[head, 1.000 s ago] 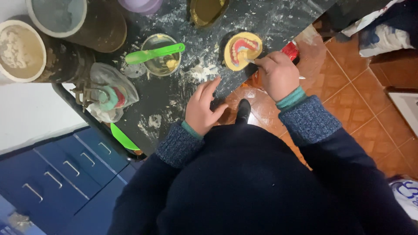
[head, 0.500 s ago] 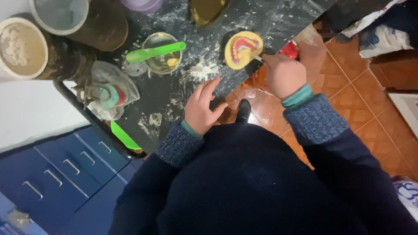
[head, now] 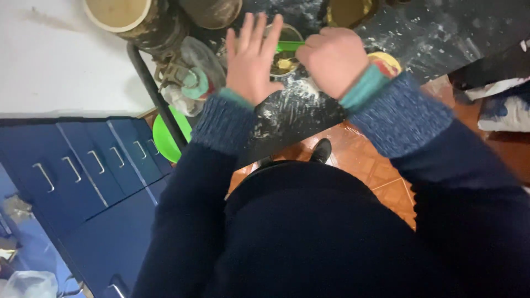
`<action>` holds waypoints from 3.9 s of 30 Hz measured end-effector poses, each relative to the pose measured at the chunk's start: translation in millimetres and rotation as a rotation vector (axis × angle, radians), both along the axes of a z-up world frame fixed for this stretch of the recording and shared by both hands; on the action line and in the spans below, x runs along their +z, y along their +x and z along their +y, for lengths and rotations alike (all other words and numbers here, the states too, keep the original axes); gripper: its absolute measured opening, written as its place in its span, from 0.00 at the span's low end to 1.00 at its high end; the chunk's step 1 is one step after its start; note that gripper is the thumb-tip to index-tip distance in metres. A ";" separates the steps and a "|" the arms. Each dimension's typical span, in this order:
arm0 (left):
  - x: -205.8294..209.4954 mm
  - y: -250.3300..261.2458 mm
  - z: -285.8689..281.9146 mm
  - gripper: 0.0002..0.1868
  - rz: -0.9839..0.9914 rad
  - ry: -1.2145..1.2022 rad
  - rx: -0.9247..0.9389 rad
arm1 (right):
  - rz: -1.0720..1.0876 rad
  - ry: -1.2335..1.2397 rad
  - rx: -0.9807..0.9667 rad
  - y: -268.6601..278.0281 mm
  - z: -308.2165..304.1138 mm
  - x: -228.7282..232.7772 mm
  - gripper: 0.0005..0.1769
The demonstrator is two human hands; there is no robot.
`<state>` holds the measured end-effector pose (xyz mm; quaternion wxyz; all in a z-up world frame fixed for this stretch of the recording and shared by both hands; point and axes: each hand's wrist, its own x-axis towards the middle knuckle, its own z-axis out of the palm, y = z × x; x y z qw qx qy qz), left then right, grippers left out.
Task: Apply wax or a similar material to a dental mold using a small tool.
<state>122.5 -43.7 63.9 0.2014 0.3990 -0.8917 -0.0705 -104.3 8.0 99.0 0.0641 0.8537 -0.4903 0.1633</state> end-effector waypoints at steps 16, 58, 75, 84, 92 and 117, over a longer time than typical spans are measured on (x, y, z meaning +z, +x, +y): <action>-29.6 -3.9 -6.6 0.69 0.050 0.024 -0.022 | -0.061 0.491 -0.081 -3.2 -11.0 -5.3 0.10; -4.9 -32.9 123.3 0.37 0.090 0.295 -0.348 | -0.373 0.123 -0.694 -78.6 145.1 -52.9 0.14; -1.0 -32.1 119.6 0.34 0.101 0.310 -0.346 | -0.304 0.222 -0.709 -94.2 140.7 -51.0 0.11; -0.1 -32.0 117.7 0.34 0.100 0.338 -0.350 | -0.296 0.209 -0.693 -98.1 136.8 -41.6 0.11; 0.7 -33.0 116.1 0.33 0.100 0.344 -0.357 | -0.266 0.204 -0.701 -98.9 132.7 -44.8 0.11; 2.1 -33.0 111.8 0.32 0.093 0.373 -0.358 | -0.255 0.203 -0.716 -94.9 127.1 -43.4 0.10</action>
